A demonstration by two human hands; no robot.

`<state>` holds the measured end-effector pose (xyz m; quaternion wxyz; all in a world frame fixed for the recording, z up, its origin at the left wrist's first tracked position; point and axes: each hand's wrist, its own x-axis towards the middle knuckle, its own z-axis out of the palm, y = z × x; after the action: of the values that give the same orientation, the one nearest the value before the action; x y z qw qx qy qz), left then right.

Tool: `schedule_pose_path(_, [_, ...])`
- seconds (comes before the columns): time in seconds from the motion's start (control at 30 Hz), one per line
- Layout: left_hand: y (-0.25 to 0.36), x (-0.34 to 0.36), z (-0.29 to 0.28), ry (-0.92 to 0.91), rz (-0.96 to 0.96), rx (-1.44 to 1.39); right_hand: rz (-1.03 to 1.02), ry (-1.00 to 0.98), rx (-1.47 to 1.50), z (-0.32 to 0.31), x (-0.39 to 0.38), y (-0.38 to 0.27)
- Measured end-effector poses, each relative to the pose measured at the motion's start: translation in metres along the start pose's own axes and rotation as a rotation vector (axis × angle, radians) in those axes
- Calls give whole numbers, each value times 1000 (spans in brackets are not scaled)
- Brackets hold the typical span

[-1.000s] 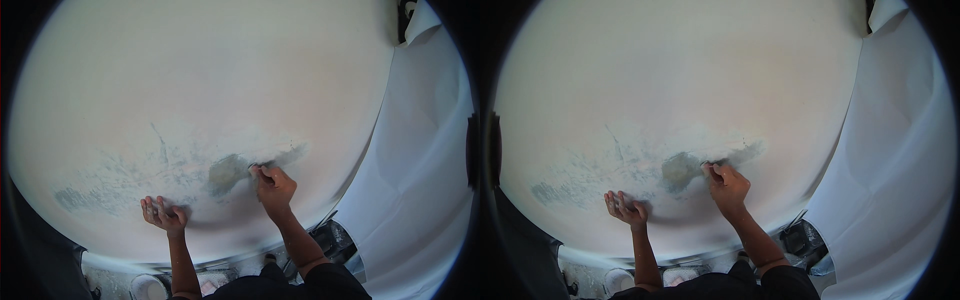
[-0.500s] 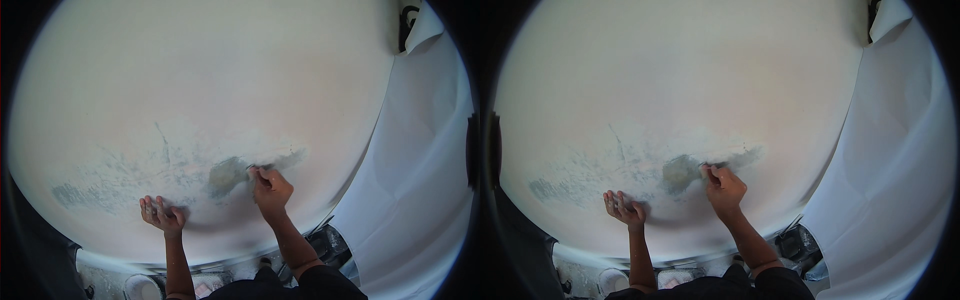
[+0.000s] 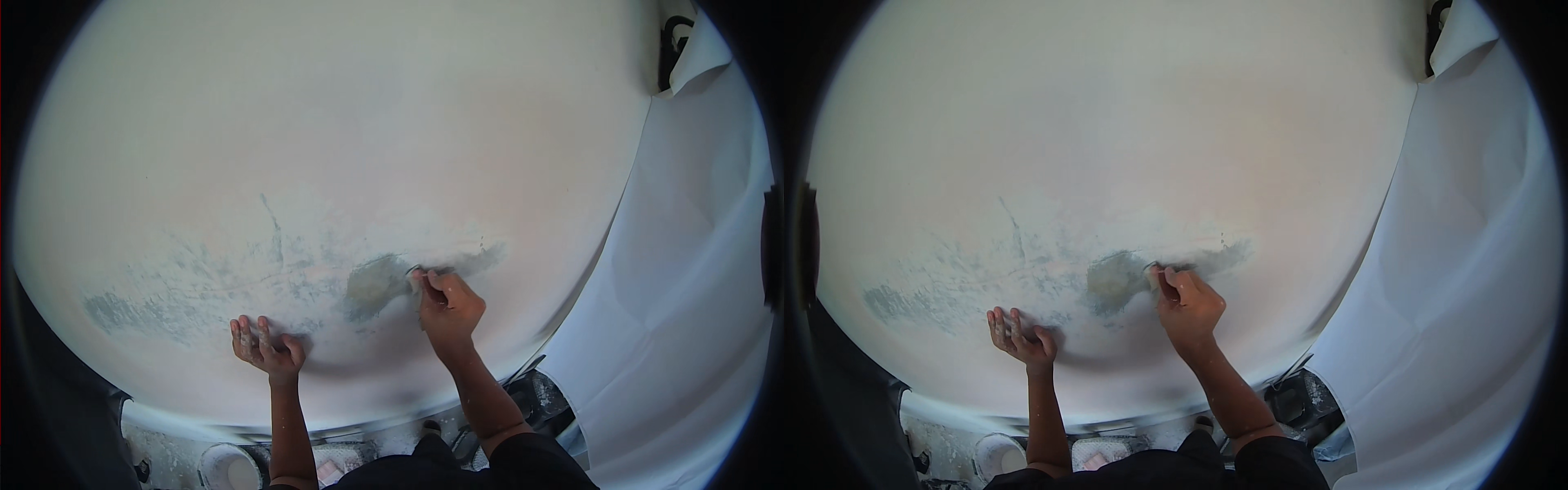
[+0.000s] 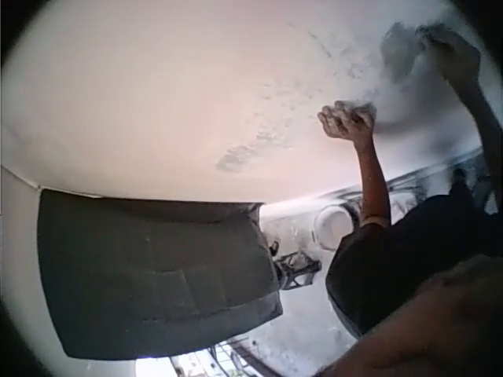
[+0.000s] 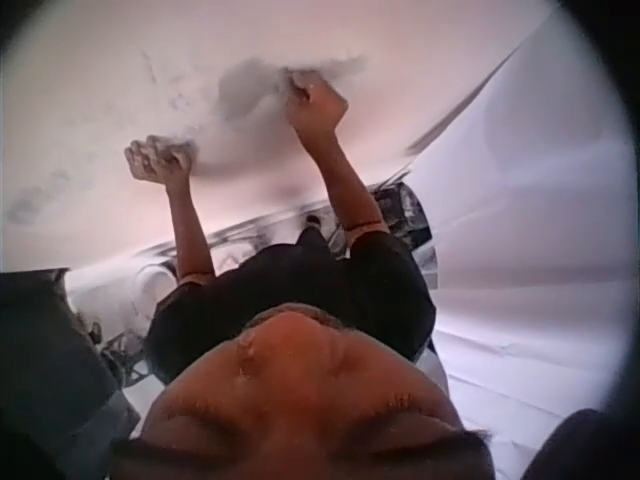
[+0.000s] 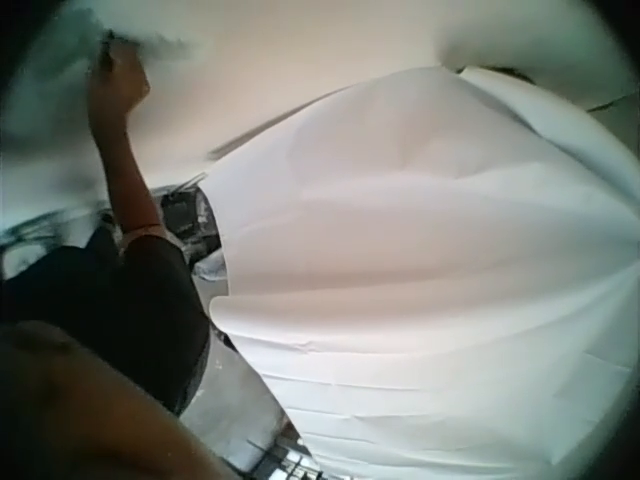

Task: The person is sanding the wall using sandpaper and then they are smoothing the sanded area using a spatula.

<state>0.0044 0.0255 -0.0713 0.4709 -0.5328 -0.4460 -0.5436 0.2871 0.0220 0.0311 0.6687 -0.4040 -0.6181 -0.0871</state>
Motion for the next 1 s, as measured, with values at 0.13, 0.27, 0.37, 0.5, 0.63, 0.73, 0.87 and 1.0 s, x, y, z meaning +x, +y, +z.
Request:
schedule_pose_path(0.13, [0,-1,0,-10,-8,-14,-155,-96,1,0,-2,7])
schedule_pose_path(0.27, [-1,-1,0,2,-2,-11,-49,-27,-65,4,-8,3])
schedule_pose_path(0.37, [3,-1,0,-5,-6,-16,-174,-84,-114,-3,-3,0])
schedule_pose_path(0.5, [1,-1,0,8,-8,-3,-166,-33,-79,2,1,2])
schedule_pose_path(0.63, [2,0,-1,-5,-5,-2,-183,-188,-89,1,-8,3])
schedule_pose_path(0.73, [-2,0,0,-8,21,-7,-162,-98,-51,6,-6,2])
schedule_pose_path(0.87, [0,1,-3,-29,14,-25,-176,-131,-86,6,-20,1])
schedule_pose_path(1.0, [1,-1,-1,-34,13,-23,-247,-61,12,6,-4,7])
